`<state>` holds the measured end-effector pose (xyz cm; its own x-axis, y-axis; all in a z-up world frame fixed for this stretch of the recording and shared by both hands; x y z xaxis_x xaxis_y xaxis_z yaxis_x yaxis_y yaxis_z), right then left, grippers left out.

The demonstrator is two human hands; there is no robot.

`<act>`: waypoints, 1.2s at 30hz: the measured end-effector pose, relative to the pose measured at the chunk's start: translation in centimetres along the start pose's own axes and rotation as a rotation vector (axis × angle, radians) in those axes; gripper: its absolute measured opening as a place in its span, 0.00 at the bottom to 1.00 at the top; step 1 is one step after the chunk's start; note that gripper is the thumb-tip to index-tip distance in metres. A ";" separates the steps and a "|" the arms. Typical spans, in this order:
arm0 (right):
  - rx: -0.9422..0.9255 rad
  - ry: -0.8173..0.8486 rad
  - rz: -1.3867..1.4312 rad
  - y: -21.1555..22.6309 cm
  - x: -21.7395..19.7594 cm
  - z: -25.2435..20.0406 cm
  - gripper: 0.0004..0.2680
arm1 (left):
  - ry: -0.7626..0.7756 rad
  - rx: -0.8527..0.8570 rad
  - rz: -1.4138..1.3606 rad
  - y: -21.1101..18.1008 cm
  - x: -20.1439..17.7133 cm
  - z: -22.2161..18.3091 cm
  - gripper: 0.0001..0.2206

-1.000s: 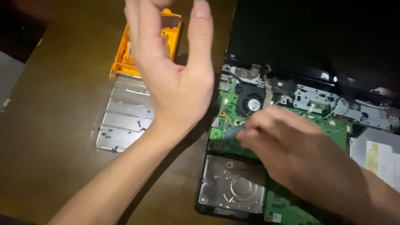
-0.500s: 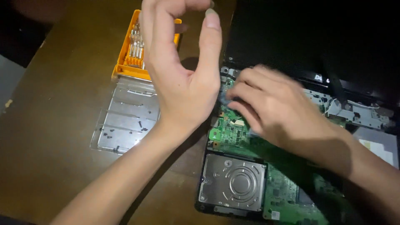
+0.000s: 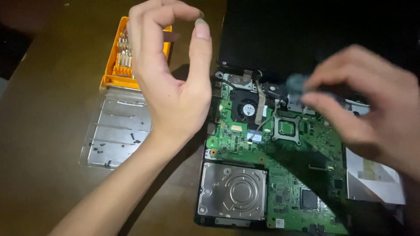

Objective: Cleaning a laptop motherboard with a cloth and reconnecting internal cables during a repair.

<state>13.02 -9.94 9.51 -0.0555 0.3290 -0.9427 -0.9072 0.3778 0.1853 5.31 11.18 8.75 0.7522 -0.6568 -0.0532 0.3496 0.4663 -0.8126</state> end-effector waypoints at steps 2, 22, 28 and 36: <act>-0.012 0.100 0.032 -1.0 1.9 -2.1 0.06 | 0.021 0.032 -0.002 -0.4 0.2 0.0 0.03; -0.092 0.107 -0.083 2.3 6.6 -3.3 0.05 | 0.521 0.264 0.540 1.6 6.7 -3.2 0.20; -0.087 0.222 0.029 2.4 6.2 -5.9 0.04 | 0.562 0.293 0.691 2.3 7.4 -3.6 0.25; 0.213 0.250 0.271 -1.6 6.8 -10.5 0.06 | 0.589 0.287 0.719 2.6 7.7 -3.8 0.27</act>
<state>9.68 -17.42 -0.14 -0.4031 0.2308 -0.8856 -0.7409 0.4856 0.4639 9.87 5.13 4.04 0.4664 -0.3138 -0.8271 0.0976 0.9475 -0.3044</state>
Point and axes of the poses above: each hand's wrist, its own z-axis towards the middle knuckle, its own x-axis out of the palm, y = z × x, the point moved 10 cm from there along z, towards the middle knuckle, and after that the axes turned 11 degrees about -x, right-handed, at the moved point
